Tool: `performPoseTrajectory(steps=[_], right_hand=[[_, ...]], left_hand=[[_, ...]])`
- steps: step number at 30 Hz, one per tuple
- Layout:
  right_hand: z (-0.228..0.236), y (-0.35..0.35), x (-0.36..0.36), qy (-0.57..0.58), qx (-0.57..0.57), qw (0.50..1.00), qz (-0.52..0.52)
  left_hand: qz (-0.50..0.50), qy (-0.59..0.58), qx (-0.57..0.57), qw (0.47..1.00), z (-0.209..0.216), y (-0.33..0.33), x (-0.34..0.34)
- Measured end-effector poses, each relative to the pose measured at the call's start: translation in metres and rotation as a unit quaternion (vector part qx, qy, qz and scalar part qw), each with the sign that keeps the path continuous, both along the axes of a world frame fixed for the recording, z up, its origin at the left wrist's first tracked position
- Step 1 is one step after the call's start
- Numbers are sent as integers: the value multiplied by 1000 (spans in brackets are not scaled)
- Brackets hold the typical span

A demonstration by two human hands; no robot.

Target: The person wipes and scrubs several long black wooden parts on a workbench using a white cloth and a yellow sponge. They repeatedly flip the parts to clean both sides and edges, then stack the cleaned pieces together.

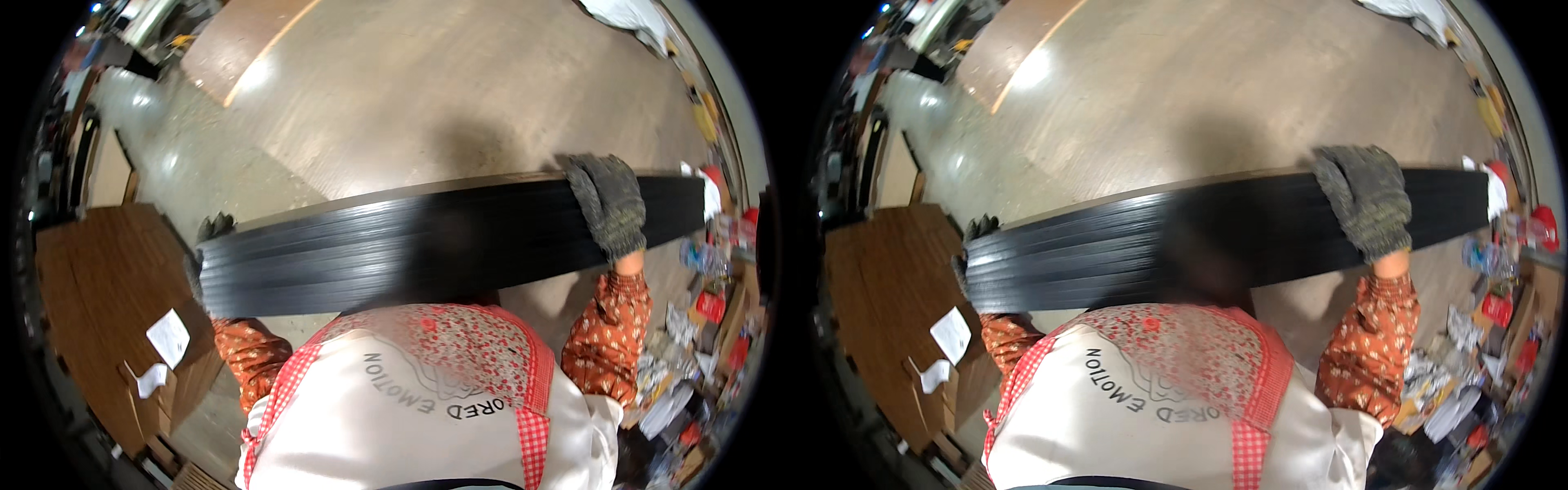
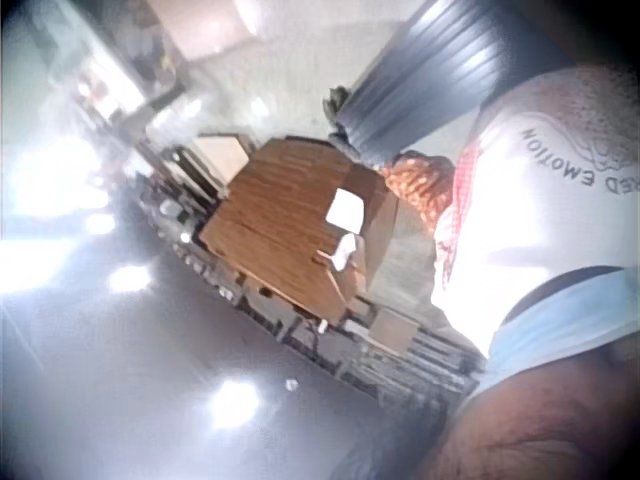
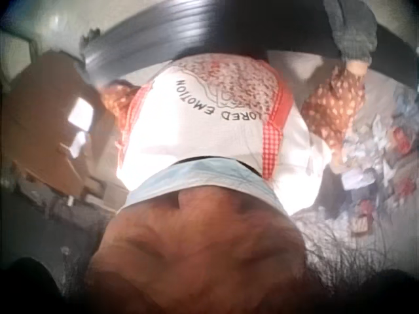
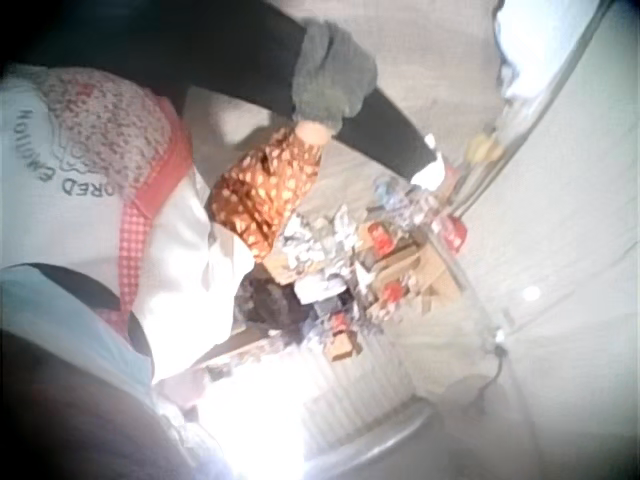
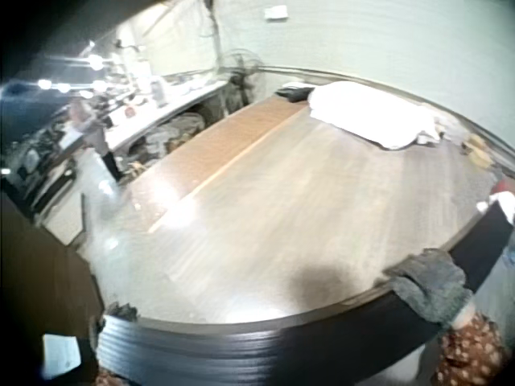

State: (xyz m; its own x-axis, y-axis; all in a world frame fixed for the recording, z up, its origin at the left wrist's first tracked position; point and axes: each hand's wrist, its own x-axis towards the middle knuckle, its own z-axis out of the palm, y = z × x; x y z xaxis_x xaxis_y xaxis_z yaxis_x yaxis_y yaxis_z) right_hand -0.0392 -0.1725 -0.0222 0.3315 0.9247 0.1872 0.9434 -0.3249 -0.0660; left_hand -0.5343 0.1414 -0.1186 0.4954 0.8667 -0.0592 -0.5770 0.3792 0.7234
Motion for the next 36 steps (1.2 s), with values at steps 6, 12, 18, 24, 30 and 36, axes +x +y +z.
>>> performPoseTrajectory(steps=[6, 12, 18, 24, 30, 36], right_hand=[[5, -5, -7, 15, 17, 999, 28], [18, -4, -24, 13, 20, 999, 33], [6, 3, -5, 24, 6, 999, 41], [-17, -80, 88, -35, -36, 997, -57], [-46, -230, 277, -79, -64, 978, -181], [-29, -204, 318, -73, -39, 968, -236]], left_hand=[[19, 83, 39, 996, 14, 1, -11], [43, 126, 42, 990, 25, 2, 2], [-6, 12, -3, 1000, 7, -2, -16], [-5, 64, 20, 998, -9, 9, -38], [13, 173, 114, 978, -11, 22, -5], [-12, 43, 87, 995, -33, -1, -64]])
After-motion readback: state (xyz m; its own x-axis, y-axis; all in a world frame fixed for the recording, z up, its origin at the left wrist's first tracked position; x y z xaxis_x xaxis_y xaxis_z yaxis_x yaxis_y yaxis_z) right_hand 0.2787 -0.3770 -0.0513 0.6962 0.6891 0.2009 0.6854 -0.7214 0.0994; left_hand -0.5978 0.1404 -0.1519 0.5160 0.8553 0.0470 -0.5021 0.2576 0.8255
